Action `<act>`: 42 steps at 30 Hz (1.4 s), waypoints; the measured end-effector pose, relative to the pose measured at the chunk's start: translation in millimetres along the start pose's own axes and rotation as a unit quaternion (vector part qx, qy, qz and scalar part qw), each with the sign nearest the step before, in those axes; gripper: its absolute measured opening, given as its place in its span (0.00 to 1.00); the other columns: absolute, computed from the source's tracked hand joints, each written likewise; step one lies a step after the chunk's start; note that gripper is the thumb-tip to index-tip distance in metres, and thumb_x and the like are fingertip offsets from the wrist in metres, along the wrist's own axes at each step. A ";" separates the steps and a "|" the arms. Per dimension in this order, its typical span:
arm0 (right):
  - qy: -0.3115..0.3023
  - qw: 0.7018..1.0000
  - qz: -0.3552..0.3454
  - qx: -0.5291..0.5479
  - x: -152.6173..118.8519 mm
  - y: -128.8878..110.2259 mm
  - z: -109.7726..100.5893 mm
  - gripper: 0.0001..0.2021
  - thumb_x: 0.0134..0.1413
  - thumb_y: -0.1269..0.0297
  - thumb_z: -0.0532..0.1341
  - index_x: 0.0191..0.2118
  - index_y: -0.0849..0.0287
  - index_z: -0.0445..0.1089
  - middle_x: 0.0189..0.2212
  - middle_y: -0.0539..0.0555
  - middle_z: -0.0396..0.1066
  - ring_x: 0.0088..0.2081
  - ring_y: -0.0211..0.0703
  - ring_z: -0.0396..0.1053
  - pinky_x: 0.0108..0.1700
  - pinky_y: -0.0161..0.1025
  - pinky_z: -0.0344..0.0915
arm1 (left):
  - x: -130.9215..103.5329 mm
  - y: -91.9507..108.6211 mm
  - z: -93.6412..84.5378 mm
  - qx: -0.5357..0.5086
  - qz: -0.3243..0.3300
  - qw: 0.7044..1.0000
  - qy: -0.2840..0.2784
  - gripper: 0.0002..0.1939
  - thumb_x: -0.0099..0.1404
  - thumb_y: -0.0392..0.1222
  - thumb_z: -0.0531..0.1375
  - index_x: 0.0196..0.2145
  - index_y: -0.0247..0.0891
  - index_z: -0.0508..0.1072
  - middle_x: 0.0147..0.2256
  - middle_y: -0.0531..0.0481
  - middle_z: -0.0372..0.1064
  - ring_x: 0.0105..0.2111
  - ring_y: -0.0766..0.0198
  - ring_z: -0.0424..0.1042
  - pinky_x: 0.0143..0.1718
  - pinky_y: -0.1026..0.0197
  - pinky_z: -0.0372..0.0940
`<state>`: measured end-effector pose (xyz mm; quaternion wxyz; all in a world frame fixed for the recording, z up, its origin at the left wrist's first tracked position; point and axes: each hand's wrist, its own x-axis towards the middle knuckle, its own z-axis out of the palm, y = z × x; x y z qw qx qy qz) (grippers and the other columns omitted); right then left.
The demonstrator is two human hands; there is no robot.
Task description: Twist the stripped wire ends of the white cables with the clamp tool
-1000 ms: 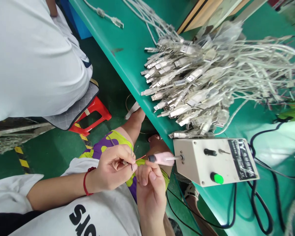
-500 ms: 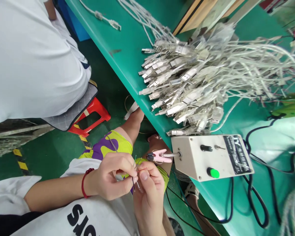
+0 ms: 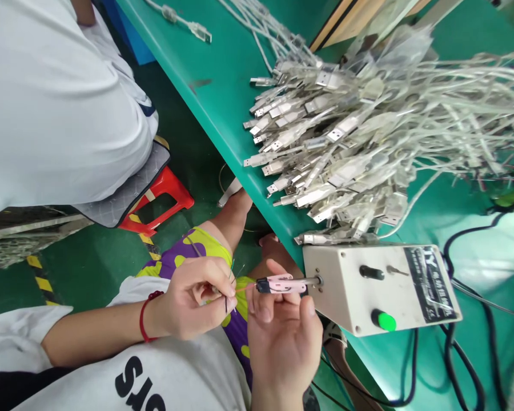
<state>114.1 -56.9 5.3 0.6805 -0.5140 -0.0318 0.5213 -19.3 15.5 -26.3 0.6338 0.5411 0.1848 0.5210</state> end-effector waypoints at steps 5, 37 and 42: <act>-0.013 1.000 -0.001 -0.008 6.2 0.9 -6.0 0.25 0.66 0.35 0.69 0.50 0.53 0.86 0.18 0.44 0.53 0.25 0.39 0.53 0.33 0.37 0.61 | 5.9 -1.3 -0.6 -0.010 -0.008 1.000 -0.008 0.07 0.73 0.31 0.67 0.40 0.41 0.74 0.29 0.53 0.71 0.25 0.68 0.67 0.25 0.68 0.61; -0.111 0.991 -0.021 -0.078 7.3 30.8 -48.2 0.22 0.66 0.39 0.67 0.39 0.54 0.85 0.18 0.46 0.63 0.22 0.41 0.56 0.34 0.41 0.59 | 2.4 -13.0 -1.3 -0.021 -0.055 0.998 -0.024 0.07 0.72 0.28 0.66 0.42 0.40 0.77 0.31 0.50 0.75 0.27 0.66 0.70 0.30 0.66 0.66; -0.122 0.989 -0.032 -0.073 4.3 48.5 -49.5 0.23 0.71 0.48 0.65 0.25 0.54 0.77 0.16 0.45 0.56 0.22 0.40 0.51 0.30 0.39 0.53 | -0.2 -11.2 -1.6 -0.024 -0.063 0.998 -0.015 0.08 0.72 0.28 0.65 0.43 0.40 0.77 0.31 0.52 0.72 0.28 0.67 0.69 0.30 0.66 0.66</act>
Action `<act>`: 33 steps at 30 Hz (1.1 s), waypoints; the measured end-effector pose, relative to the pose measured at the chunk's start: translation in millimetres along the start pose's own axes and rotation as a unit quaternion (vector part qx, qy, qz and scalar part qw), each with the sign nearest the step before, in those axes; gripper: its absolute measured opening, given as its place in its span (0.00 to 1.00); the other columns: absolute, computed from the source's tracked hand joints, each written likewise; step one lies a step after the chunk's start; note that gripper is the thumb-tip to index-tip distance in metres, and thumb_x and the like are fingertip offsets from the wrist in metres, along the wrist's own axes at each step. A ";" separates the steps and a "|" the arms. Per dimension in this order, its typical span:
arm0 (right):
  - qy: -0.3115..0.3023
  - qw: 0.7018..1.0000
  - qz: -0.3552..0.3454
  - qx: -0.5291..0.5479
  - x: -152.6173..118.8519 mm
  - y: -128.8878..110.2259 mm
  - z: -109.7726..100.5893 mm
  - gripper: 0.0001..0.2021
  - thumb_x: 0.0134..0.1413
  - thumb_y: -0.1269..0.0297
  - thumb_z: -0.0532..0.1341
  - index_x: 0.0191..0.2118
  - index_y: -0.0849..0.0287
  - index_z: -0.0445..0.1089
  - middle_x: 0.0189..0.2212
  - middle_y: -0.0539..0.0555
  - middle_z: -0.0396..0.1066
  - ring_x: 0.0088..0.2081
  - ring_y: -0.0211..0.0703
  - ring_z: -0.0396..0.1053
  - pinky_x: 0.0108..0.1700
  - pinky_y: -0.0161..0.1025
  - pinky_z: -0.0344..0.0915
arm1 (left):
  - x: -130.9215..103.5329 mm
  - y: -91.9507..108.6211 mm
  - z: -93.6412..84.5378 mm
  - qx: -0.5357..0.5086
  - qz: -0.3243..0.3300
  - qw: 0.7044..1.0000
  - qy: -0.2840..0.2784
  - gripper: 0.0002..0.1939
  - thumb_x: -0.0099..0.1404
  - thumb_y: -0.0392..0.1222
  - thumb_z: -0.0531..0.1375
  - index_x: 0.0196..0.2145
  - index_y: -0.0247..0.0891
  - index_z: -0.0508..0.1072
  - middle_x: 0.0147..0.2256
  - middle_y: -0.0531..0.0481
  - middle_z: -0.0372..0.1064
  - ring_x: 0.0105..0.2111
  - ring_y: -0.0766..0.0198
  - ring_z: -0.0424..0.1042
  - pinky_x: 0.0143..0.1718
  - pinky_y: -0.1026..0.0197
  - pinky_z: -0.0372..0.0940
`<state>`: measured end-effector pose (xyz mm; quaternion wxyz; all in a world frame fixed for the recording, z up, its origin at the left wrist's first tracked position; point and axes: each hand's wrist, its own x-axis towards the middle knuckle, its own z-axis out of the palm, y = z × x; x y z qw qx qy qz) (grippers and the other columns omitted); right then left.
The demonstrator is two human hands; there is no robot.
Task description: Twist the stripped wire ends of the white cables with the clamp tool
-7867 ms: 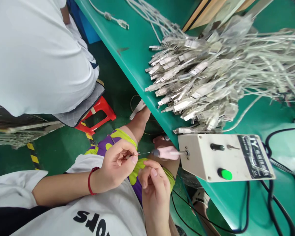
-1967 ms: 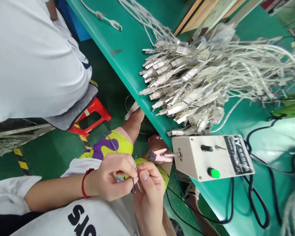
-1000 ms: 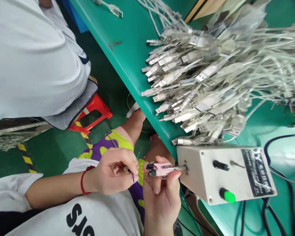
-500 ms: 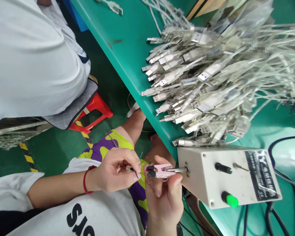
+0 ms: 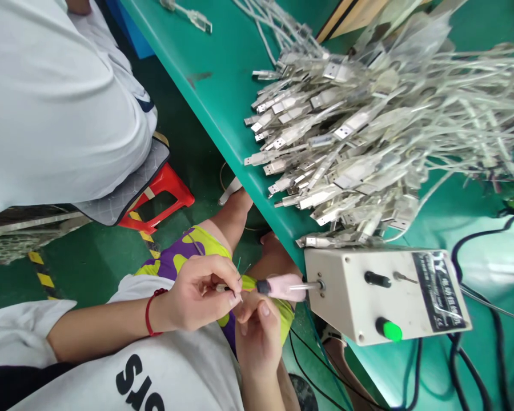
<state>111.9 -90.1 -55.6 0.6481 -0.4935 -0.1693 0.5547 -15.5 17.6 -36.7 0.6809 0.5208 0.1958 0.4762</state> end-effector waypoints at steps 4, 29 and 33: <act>-0.004 0.999 -0.037 -0.005 -4.1 0.7 10.2 0.18 0.70 0.50 0.68 0.29 0.54 0.79 0.16 0.44 0.53 0.24 0.39 0.52 0.31 0.38 0.54 | -4.4 3.0 -0.7 -0.014 0.004 1.000 0.017 0.09 0.73 0.28 0.64 0.43 0.41 0.76 0.32 0.53 0.72 0.30 0.67 0.71 0.32 0.68 0.69; 0.104 0.993 0.029 0.040 -4.8 -45.7 43.6 0.19 0.63 0.47 0.73 0.52 0.52 0.84 0.22 0.45 0.62 0.27 0.39 0.57 0.35 0.38 0.63 | -8.9 5.8 -2.5 0.062 0.050 0.996 -0.047 0.07 0.68 0.30 0.67 0.39 0.40 0.74 0.24 0.54 0.70 0.18 0.72 0.56 0.18 0.68 0.52; 0.136 0.987 0.041 0.070 -0.6 -57.1 43.8 0.24 0.66 0.41 0.70 0.57 0.53 0.83 0.23 0.45 0.61 0.28 0.40 0.57 0.37 0.40 0.64 | -4.4 6.4 -3.7 0.085 0.052 0.995 -0.010 0.08 0.68 0.29 0.67 0.40 0.39 0.74 0.27 0.52 0.74 0.18 0.73 0.59 0.18 0.70 0.54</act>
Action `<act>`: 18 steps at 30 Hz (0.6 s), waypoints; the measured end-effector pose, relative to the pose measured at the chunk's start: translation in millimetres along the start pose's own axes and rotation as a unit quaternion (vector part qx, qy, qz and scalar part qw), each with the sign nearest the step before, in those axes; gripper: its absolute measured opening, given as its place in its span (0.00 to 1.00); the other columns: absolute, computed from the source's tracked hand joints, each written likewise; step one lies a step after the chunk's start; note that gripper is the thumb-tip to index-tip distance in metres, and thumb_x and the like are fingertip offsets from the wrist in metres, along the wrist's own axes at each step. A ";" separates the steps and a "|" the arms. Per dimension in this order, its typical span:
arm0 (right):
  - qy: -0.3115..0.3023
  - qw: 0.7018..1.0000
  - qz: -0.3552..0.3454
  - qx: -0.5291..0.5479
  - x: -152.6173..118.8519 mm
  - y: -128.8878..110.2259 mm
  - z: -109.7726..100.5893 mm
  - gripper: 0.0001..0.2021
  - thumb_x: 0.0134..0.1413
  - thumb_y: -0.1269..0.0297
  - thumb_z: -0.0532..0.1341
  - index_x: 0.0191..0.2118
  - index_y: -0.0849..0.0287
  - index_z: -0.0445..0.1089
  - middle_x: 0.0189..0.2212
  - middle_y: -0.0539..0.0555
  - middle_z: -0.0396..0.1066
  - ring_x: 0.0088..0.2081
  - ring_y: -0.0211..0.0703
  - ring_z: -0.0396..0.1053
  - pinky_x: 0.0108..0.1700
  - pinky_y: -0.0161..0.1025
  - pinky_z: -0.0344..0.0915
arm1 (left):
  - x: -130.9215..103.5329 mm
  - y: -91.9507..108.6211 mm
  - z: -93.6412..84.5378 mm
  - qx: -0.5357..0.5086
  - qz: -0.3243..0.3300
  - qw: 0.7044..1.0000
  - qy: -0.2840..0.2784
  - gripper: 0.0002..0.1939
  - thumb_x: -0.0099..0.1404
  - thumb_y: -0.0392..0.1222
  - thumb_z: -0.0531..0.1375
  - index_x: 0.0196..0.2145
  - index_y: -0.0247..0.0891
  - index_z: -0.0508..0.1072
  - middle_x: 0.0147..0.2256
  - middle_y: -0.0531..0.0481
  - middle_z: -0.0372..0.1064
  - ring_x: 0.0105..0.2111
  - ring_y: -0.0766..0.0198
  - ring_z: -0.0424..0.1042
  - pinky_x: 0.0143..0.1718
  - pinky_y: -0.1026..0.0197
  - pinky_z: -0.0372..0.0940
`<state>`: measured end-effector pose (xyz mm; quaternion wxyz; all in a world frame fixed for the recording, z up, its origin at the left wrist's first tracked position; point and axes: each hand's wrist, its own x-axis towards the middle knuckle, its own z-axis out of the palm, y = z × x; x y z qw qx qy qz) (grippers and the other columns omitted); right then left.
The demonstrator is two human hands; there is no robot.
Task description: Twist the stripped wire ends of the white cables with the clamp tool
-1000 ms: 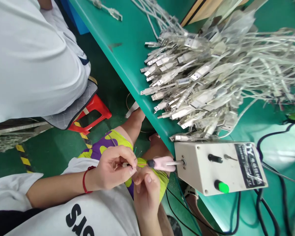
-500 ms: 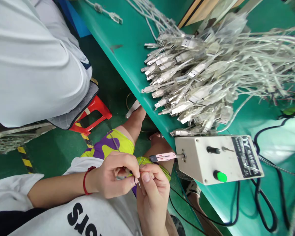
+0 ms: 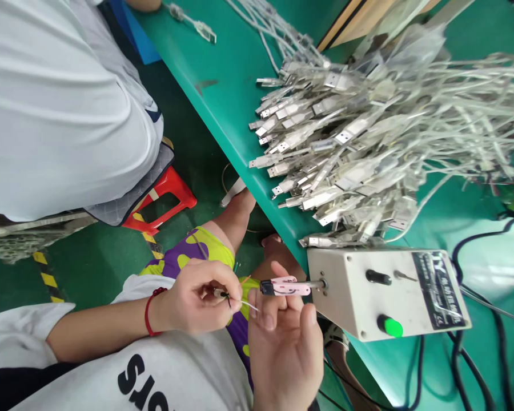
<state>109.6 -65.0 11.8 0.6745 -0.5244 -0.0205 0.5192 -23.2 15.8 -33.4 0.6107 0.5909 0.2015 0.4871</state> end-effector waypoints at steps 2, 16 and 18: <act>0.022 1.000 -0.002 0.003 5.0 -2.8 -0.7 0.21 0.68 0.43 0.69 0.54 0.53 0.84 0.20 0.44 0.56 0.26 0.39 0.54 0.35 0.39 0.63 | 3.3 -0.1 0.4 0.009 -0.003 1.000 0.023 0.07 0.70 0.30 0.67 0.41 0.39 0.75 0.28 0.51 0.75 0.20 0.71 0.64 0.21 0.69 0.58; 0.014 0.997 -0.023 -0.073 8.4 -3.1 -12.1 0.23 0.71 0.40 0.67 0.56 0.52 0.83 0.30 0.50 0.66 0.31 0.40 0.62 0.37 0.39 0.67 | 7.3 -5.0 11.5 0.010 0.001 0.998 0.063 0.08 0.71 0.28 0.66 0.42 0.40 0.74 0.30 0.51 0.76 0.23 0.70 0.67 0.26 0.68 0.65; 0.021 0.996 -0.046 -0.078 9.6 -1.1 -12.3 0.20 0.71 0.43 0.68 0.54 0.53 0.84 0.30 0.49 0.63 0.30 0.38 0.58 0.35 0.37 0.65 | 7.7 -4.8 13.0 0.011 0.005 0.998 0.068 0.09 0.70 0.27 0.66 0.42 0.39 0.74 0.30 0.50 0.76 0.23 0.69 0.68 0.26 0.68 0.66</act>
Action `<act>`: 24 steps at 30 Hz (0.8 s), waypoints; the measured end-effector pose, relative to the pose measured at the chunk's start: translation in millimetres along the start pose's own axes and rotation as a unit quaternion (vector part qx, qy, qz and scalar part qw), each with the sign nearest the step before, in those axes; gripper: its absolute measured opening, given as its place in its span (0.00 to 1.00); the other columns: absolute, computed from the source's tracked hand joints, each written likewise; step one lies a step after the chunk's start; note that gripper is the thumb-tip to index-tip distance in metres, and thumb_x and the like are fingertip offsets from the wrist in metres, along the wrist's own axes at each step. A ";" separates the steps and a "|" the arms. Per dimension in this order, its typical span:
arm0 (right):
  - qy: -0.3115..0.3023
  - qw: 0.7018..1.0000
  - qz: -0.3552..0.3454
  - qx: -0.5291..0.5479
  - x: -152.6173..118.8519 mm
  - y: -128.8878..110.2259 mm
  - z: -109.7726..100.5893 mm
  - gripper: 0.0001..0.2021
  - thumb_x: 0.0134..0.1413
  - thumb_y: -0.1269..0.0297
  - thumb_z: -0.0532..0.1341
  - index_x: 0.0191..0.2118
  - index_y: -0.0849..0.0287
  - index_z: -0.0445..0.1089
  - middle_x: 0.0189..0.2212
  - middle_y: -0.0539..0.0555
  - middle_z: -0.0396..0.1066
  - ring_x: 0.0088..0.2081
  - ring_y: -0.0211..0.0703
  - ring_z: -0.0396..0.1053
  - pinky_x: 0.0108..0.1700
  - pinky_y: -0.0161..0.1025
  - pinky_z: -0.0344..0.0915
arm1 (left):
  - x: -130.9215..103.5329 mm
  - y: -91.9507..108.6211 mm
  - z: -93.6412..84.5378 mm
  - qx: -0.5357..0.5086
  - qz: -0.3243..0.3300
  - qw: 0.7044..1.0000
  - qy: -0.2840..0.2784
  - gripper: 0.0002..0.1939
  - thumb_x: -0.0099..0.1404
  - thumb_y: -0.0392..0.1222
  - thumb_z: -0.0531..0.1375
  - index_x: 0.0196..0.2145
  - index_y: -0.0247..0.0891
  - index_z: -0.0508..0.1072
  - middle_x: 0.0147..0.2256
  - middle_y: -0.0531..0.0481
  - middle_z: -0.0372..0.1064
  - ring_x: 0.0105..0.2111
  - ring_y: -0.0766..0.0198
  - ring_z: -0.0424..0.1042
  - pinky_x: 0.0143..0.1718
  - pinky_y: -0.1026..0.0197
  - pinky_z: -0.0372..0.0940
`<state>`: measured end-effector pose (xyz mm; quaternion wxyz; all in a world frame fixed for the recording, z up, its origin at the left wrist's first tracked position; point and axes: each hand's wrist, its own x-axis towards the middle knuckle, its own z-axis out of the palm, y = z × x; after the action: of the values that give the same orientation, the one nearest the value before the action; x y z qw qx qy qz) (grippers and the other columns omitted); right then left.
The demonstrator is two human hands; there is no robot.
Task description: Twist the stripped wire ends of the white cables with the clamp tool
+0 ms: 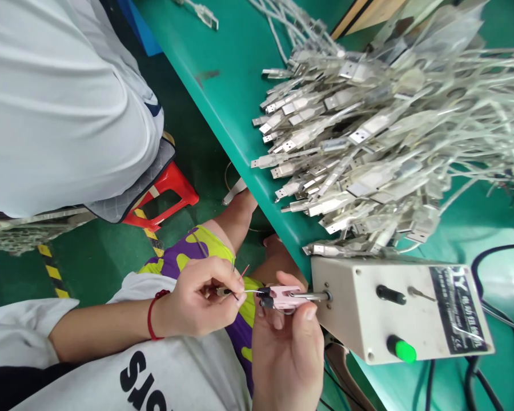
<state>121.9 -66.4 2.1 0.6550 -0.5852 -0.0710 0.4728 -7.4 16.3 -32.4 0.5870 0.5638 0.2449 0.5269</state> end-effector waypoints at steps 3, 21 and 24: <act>0.015 1.000 -0.027 -0.005 2.7 2.7 1.6 0.19 0.68 0.44 0.71 0.50 0.53 0.85 0.29 0.47 0.59 0.28 0.37 0.52 0.31 0.35 0.61 | -0.7 -1.0 2.2 0.004 0.007 1.000 0.011 0.09 0.69 0.27 0.67 0.42 0.39 0.75 0.30 0.51 0.77 0.23 0.69 0.69 0.26 0.68 0.65; -0.023 0.992 0.090 0.090 1.4 15.1 -12.8 0.24 0.64 0.41 0.70 0.55 0.53 0.84 0.25 0.47 0.60 0.29 0.42 0.56 0.35 0.40 0.62 | -7.9 -3.2 2.4 -0.045 -0.041 0.998 -0.008 0.03 0.76 0.35 0.67 0.43 0.40 0.75 0.30 0.50 0.73 0.26 0.67 0.69 0.28 0.66 0.64; -0.055 0.991 0.086 0.083 -1.0 24.2 -16.0 0.17 0.68 0.47 0.67 0.49 0.53 0.83 0.24 0.47 0.61 0.29 0.41 0.55 0.35 0.39 0.61 | -8.7 -1.4 1.1 -0.052 -0.046 0.998 -0.005 0.03 0.77 0.37 0.67 0.43 0.40 0.76 0.30 0.52 0.72 0.26 0.68 0.67 0.30 0.65 0.65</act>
<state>118.7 -81.4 -22.5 0.6534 -0.5060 -0.0172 0.5628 -8.8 8.3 -36.1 0.6404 0.5232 0.2397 0.5086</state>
